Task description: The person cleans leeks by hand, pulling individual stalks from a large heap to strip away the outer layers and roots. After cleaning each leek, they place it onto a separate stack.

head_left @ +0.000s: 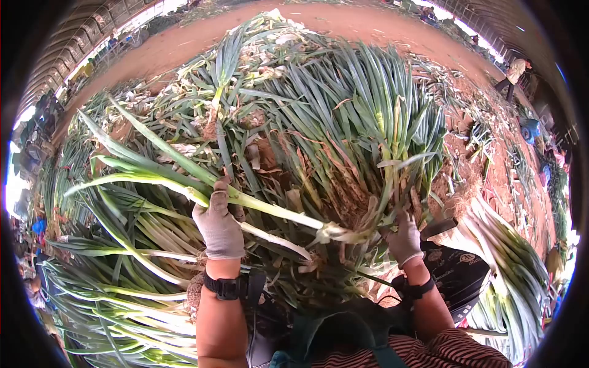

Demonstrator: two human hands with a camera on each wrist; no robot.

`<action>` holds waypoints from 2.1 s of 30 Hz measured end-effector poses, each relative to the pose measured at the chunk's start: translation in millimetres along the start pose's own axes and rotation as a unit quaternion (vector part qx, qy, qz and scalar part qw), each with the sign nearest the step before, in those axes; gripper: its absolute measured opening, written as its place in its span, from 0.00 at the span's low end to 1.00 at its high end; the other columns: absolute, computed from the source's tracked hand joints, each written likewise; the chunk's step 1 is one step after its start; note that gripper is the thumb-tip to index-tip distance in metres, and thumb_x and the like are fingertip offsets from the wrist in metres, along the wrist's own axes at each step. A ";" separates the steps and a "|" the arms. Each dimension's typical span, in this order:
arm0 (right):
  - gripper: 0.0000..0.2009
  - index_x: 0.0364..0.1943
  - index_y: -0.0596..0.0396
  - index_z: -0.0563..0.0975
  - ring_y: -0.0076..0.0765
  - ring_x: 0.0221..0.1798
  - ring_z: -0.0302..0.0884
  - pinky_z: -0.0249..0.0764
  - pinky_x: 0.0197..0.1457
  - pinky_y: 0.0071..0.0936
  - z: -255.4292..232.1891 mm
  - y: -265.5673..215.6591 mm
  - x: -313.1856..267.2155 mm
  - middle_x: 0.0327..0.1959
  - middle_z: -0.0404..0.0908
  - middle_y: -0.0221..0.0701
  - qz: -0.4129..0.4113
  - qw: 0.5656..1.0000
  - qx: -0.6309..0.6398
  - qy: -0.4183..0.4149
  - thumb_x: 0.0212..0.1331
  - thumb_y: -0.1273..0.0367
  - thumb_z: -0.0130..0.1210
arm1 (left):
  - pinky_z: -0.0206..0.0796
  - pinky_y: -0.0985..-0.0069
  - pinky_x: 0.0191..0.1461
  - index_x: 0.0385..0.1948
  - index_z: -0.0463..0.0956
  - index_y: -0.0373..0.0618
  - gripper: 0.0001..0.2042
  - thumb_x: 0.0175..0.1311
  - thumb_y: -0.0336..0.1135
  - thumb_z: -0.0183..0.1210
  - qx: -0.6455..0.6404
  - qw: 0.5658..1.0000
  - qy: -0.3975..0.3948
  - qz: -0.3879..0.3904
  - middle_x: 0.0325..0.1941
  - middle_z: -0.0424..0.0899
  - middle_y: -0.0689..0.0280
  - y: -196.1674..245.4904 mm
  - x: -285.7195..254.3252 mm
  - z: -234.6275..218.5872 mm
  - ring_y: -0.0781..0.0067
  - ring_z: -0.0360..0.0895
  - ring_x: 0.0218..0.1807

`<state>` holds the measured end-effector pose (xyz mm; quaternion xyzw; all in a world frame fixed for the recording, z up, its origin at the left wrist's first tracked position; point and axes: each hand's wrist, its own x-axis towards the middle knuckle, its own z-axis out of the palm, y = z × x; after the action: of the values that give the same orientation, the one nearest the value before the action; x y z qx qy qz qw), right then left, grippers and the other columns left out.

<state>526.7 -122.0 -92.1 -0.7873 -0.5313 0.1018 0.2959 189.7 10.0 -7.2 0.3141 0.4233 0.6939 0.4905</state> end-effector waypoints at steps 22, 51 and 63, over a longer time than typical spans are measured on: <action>0.02 0.31 0.55 0.77 0.51 0.34 0.79 0.75 0.37 0.40 38.6 -79.0 11.8 0.30 0.80 0.40 -0.141 0.986 0.091 0.011 0.55 0.73 0.56 | 0.54 0.85 0.19 0.38 0.79 0.36 0.14 0.65 0.40 0.59 0.033 0.999 -0.010 0.024 0.23 0.76 0.71 14.9 -9.1 16.0 0.85 0.64 0.17; 0.13 0.34 0.51 0.80 0.46 0.37 0.80 0.75 0.40 0.42 -0.3 -189.1 21.3 0.37 0.79 0.31 -0.305 0.949 0.059 -0.054 0.49 0.59 0.64 | 0.62 0.82 0.25 0.40 0.74 0.39 0.09 0.66 0.35 0.57 0.051 0.984 -0.170 -0.018 0.32 0.80 0.64 -5.2 -24.5 23.7 0.78 0.73 0.27; 0.07 0.25 0.54 0.76 0.49 0.29 0.78 0.72 0.33 0.42 29.7 -156.8 31.1 0.26 0.77 0.39 -0.183 0.980 0.062 -0.039 0.51 0.65 0.58 | 0.63 0.79 0.27 0.41 0.73 0.38 0.17 0.66 0.44 0.59 0.018 0.976 -0.216 0.017 0.39 0.81 0.60 0.0 -26.8 14.3 0.71 0.78 0.32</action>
<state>403.8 -42.7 -21.2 -0.6519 -0.6704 0.1090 0.3373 210.5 -11.4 -1.4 0.4724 0.3141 0.6101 0.5531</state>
